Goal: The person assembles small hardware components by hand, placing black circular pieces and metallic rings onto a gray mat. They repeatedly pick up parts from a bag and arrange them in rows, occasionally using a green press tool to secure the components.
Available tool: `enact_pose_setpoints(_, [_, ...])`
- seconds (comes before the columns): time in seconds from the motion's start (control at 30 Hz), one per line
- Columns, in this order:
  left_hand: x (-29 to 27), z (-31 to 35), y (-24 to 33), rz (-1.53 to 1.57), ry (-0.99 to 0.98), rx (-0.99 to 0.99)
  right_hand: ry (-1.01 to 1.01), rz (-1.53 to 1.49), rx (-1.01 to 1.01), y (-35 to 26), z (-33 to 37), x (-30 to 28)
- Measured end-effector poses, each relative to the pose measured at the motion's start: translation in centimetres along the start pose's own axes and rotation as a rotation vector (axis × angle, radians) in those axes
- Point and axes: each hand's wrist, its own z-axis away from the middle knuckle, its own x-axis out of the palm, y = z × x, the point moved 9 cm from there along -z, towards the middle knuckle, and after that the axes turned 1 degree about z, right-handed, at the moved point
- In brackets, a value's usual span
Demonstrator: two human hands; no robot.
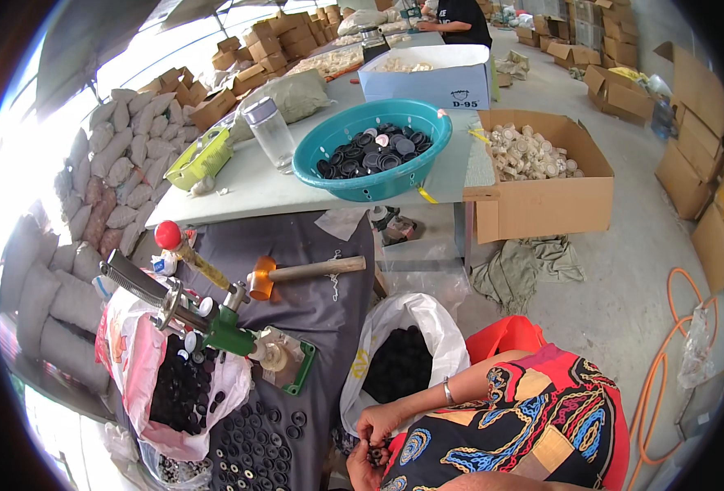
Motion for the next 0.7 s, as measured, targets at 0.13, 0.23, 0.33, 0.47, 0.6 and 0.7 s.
enact_pose_setpoints(0.13, [0.0, 0.0, 0.0, 0.004, 0.004, 0.0, -0.003, -0.023, -0.011, -0.2, 0.0, 0.2])
enact_pose_setpoints(0.23, [0.2, -0.5, 0.1, -0.009, -0.012, -0.007, 0.038, -0.038, -0.031, -0.9, 0.5, -0.3])
enact_pose_setpoints(0.33, [0.3, -0.8, 0.1, -0.012, -0.017, -0.011, 0.053, -0.048, -0.041, -0.8, 0.6, -0.6])
enact_pose_setpoints(0.47, [-0.2, -0.5, -0.1, -0.001, -0.011, -0.008, 0.041, -0.028, -0.028, -0.9, 0.5, -0.3])
enact_pose_setpoints(0.6, [-0.5, -0.1, -0.1, 0.007, -0.011, 0.011, 0.019, -0.026, -0.014, -1.8, 0.8, 0.0])
enact_pose_setpoints(0.7, [-1.1, -0.6, -0.4, 0.008, -0.032, 0.022, 0.022, -0.029, -0.02, -1.7, 0.8, 0.0])
